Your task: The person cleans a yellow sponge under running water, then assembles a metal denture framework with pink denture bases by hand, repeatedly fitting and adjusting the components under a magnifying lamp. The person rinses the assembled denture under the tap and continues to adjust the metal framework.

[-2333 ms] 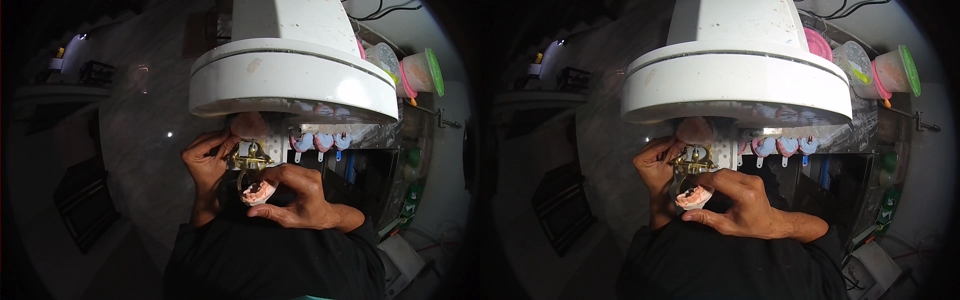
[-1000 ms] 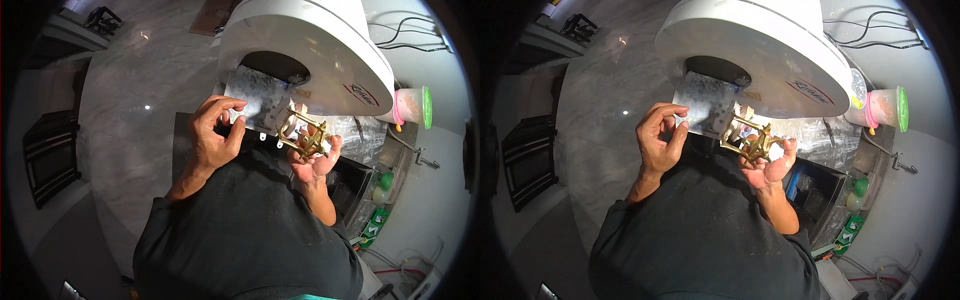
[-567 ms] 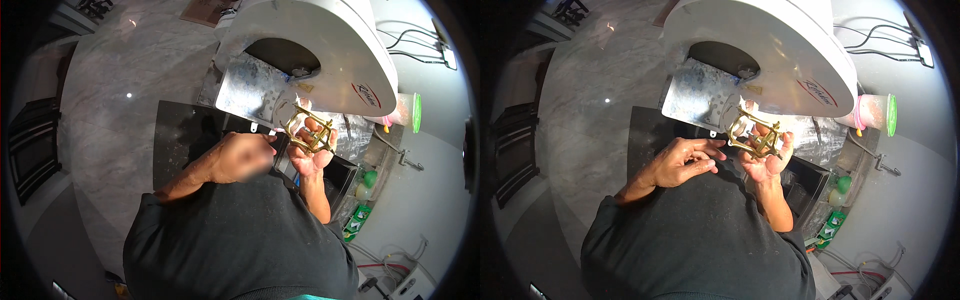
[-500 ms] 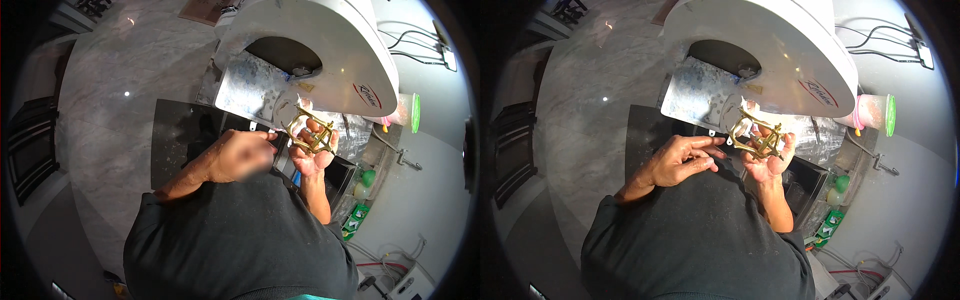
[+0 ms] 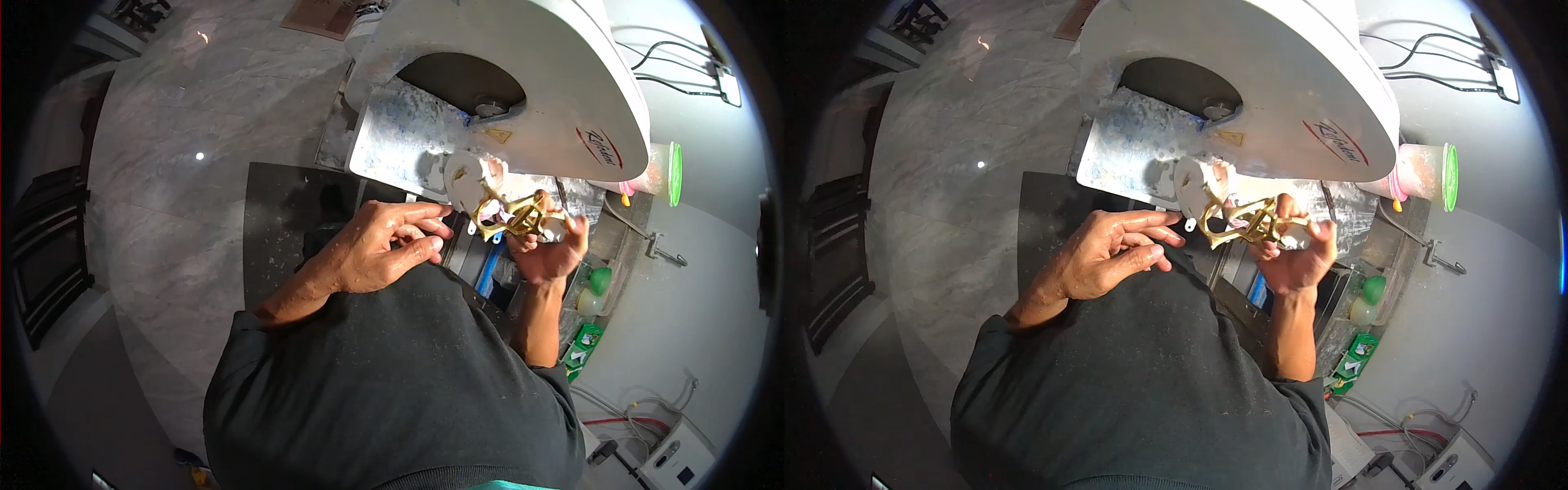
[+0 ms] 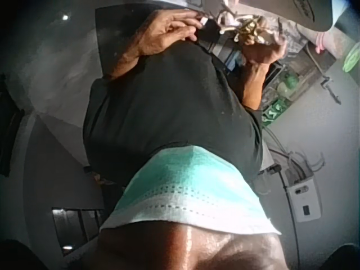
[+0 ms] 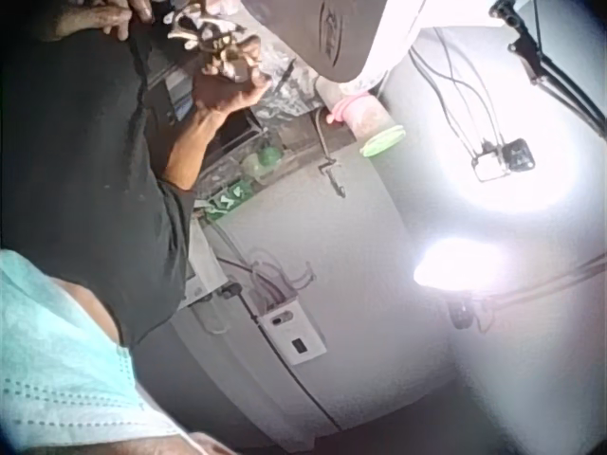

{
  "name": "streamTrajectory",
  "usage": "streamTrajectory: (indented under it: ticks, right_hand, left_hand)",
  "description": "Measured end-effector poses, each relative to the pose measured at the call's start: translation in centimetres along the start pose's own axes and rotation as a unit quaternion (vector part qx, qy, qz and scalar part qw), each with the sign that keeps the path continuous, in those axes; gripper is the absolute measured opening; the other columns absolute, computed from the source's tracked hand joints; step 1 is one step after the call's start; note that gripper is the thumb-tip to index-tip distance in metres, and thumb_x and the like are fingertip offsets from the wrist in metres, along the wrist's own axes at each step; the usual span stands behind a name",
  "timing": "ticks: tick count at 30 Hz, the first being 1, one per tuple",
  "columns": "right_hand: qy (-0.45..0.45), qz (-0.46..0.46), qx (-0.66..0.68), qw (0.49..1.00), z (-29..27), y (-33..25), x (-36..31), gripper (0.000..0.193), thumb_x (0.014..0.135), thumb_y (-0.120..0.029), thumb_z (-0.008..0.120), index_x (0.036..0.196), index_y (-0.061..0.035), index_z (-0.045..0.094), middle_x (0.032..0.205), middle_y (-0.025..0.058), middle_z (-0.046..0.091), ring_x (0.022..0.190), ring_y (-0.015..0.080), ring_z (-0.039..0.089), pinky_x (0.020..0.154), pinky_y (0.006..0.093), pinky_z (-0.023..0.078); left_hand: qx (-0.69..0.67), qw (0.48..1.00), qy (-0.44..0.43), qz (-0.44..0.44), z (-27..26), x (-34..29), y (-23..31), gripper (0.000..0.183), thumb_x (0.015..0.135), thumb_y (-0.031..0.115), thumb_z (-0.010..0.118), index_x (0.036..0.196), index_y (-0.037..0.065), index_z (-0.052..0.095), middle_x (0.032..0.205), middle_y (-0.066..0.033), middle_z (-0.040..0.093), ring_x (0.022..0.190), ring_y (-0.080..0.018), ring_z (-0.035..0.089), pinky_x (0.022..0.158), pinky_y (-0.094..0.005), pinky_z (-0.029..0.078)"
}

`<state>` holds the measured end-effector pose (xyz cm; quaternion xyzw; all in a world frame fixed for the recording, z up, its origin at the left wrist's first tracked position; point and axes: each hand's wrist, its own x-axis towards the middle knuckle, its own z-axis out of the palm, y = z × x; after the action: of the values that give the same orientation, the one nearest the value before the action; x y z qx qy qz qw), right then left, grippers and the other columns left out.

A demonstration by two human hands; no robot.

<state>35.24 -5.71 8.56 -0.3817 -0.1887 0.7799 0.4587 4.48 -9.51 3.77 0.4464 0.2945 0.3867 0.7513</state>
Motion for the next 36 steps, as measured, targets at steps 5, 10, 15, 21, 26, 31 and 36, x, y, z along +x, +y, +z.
streamTrajectory:
  ticks: [5, 10, 15, 21, 26, 31, 36]
  right_hand:
    - [-0.059, -0.152, -0.412, 0.897, 5.3, -1.9, -1.5, 0.062, 0.085, -0.063, 0.069, 0.085, -0.005, 0.048, 0.079, 0.007, 0.051, 0.07, 0.0162, 0.048, 0.064, 0.0334, 0.039]
    - [-0.252, -0.212, -0.747, 0.577, 10.5, -4.5, -0.4, 0.044, 0.058, -0.034, 0.078, 0.084, -0.0057, 0.056, 0.079, 0.0117, 0.051, 0.073, 0.034, 0.056, 0.062, 0.0443, 0.047]
    - [-0.298, -0.207, -0.773, 0.52, 11.3, -6.3, 1.1, 0.043, 0.06, -0.035, 0.078, 0.09, -0.0086, 0.061, 0.093, 0.0129, 0.055, 0.084, 0.0348, 0.059, 0.068, 0.0483, 0.051]
    - [-0.242, -0.222, -0.731, 0.598, 7.5, -5.8, 2.1, 0.043, 0.053, -0.016, 0.075, 0.092, -0.0024, 0.063, 0.109, 0.019, 0.056, 0.093, 0.0369, 0.059, 0.078, 0.0472, 0.051]
    - [-0.141, -0.307, -0.7, 0.629, 8.1, -4.0, 2.0, 0.044, 0.059, -0.005, 0.075, 0.101, -0.0036, 0.065, 0.121, 0.0205, 0.051, 0.098, 0.0367, 0.059, 0.081, 0.0463, 0.053]
    - [-0.004, -0.286, -0.655, 0.7, 10.8, -2.2, 0.2, 0.06, 0.068, -0.003, 0.078, 0.126, -0.0021, 0.065, 0.119, 0.0208, 0.048, 0.08, 0.0223, 0.061, 0.074, 0.0371, 0.055]
    - [0.069, -0.423, -0.613, 0.664, 10.0, 0.9, 2.0, 0.063, 0.068, 0.012, 0.085, 0.128, 0.0008, 0.069, 0.117, 0.0177, 0.065, 0.09, 0.0194, 0.07, 0.07, 0.0275, 0.058]
  left_hand:
    - [0.054, 0.995, 0.086, -0.003, -0.2, -0.9, 3.0, 0.044, 0.098, 0.006, 0.067, 0.136, -0.013, 0.055, 0.113, -0.0233, 0.073, 0.08, -0.0149, 0.073, 0.073, -0.0258, 0.058]
    - [0.231, 0.942, 0.229, 0.082, -1.8, -0.7, 3.9, 0.062, 0.074, 0.027, 0.096, 0.121, -0.001, 0.066, 0.099, -0.0102, 0.075, 0.071, -0.007, 0.065, 0.056, -0.022, 0.044]
    - [0.442, 0.838, 0.247, 0.206, -2.5, 1.1, 4.2, 0.075, 0.06, 0.034, 0.102, 0.121, 0.004, 0.071, 0.106, -0.0076, 0.071, 0.085, -0.0147, 0.066, 0.064, -0.0273, 0.048]
    - [0.542, 0.758, 0.279, 0.231, -1.4, 2.2, 2.6, 0.078, 0.055, 0.04, 0.101, 0.12, 0.006, 0.075, 0.108, -0.0082, 0.072, 0.091, -0.025, 0.066, 0.079, -0.0359, 0.051]
    - [0.56, 0.734, 0.31, 0.227, -1.2, 3.4, 3.2, 0.062, 0.06, 0.034, 0.1, 0.109, 0.004, 0.076, 0.102, -0.0082, 0.074, 0.092, -0.0262, 0.066, 0.086, -0.0386, 0.048]
    - [0.531, 0.749, 0.321, 0.235, -2.4, 3.8, 2.8, 0.052, 0.06, 0.03, 0.098, 0.103, 0.008, 0.078, 0.098, -0.0017, 0.074, 0.089, -0.022, 0.064, 0.083, -0.0361, 0.042]
    - [0.512, 0.757, 0.325, 0.243, -3.6, 3.7, 2.3, 0.049, 0.059, 0.024, 0.098, 0.099, 0.006, 0.077, 0.096, -0.0049, 0.074, 0.086, -0.0245, 0.066, 0.081, -0.0366, 0.048]
